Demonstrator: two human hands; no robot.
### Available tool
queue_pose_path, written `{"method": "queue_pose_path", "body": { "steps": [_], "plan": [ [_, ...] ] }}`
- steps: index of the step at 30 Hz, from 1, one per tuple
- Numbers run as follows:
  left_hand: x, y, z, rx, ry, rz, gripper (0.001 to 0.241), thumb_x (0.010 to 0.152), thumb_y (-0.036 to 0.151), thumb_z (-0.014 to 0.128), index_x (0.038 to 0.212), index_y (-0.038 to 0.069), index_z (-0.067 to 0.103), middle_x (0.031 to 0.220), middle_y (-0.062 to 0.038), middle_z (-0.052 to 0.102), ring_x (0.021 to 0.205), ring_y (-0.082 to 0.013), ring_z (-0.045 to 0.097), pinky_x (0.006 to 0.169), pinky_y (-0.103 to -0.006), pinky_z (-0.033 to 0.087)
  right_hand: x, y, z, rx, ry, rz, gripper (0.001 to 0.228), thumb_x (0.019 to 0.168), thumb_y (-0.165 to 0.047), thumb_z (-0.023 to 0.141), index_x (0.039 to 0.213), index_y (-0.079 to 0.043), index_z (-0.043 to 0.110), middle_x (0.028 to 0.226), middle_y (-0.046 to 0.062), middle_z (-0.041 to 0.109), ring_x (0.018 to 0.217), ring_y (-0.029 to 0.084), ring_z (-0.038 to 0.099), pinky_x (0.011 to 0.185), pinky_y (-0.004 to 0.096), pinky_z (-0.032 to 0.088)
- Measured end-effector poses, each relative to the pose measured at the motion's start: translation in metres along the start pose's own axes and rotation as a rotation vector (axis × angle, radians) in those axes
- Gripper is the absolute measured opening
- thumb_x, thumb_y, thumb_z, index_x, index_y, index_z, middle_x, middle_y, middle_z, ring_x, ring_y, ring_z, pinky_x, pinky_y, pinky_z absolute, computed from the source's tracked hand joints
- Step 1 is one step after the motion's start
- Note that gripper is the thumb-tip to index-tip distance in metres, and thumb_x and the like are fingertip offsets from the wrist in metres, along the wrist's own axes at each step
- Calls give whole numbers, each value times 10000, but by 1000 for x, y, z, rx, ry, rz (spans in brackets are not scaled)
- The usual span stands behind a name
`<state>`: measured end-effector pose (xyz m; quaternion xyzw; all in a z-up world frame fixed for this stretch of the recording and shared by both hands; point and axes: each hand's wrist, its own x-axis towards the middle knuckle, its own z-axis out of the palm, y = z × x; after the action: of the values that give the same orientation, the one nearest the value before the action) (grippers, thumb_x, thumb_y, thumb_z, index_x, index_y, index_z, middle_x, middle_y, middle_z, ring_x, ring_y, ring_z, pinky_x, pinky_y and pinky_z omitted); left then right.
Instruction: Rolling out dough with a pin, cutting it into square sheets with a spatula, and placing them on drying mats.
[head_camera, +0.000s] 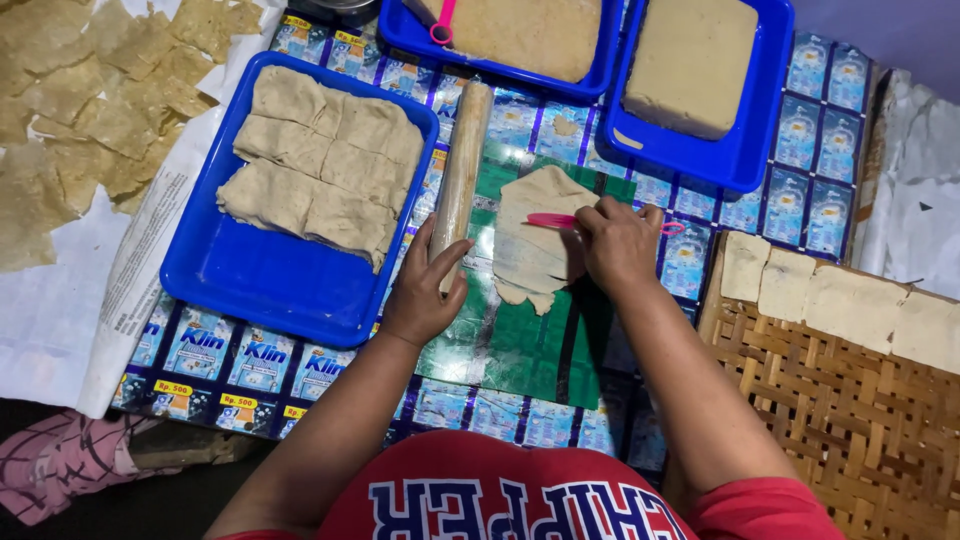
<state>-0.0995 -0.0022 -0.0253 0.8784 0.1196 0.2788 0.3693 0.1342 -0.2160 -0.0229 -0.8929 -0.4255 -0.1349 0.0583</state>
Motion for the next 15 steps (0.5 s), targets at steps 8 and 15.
{"method": "queue_pose_path", "body": {
  "steps": [8, 15],
  "plan": [
    [-3, -7, 4, 32, 33, 24, 492, 889, 141, 660, 1356, 297, 650, 1534, -261, 420, 1335, -464, 529, 1077, -544, 492, 12, -38, -7, 72, -89, 26, 109, 884, -375, 677, 930, -301, 612, 896, -58, 536, 902, 198, 636, 918, 444, 382],
    [-5, -5, 5, 42, 45, 9, 473, 900, 141, 644, 1342, 309, 656, 1533, -247, 429, 1327, -457, 543, 1075, -540, 499, -79, -98, -111, 332, -483, 470, 211, 988, -359, 555, 1127, -202, 570, 923, 168, 683, 952, 455, 704, 823, 581, 548]
  ]
}}
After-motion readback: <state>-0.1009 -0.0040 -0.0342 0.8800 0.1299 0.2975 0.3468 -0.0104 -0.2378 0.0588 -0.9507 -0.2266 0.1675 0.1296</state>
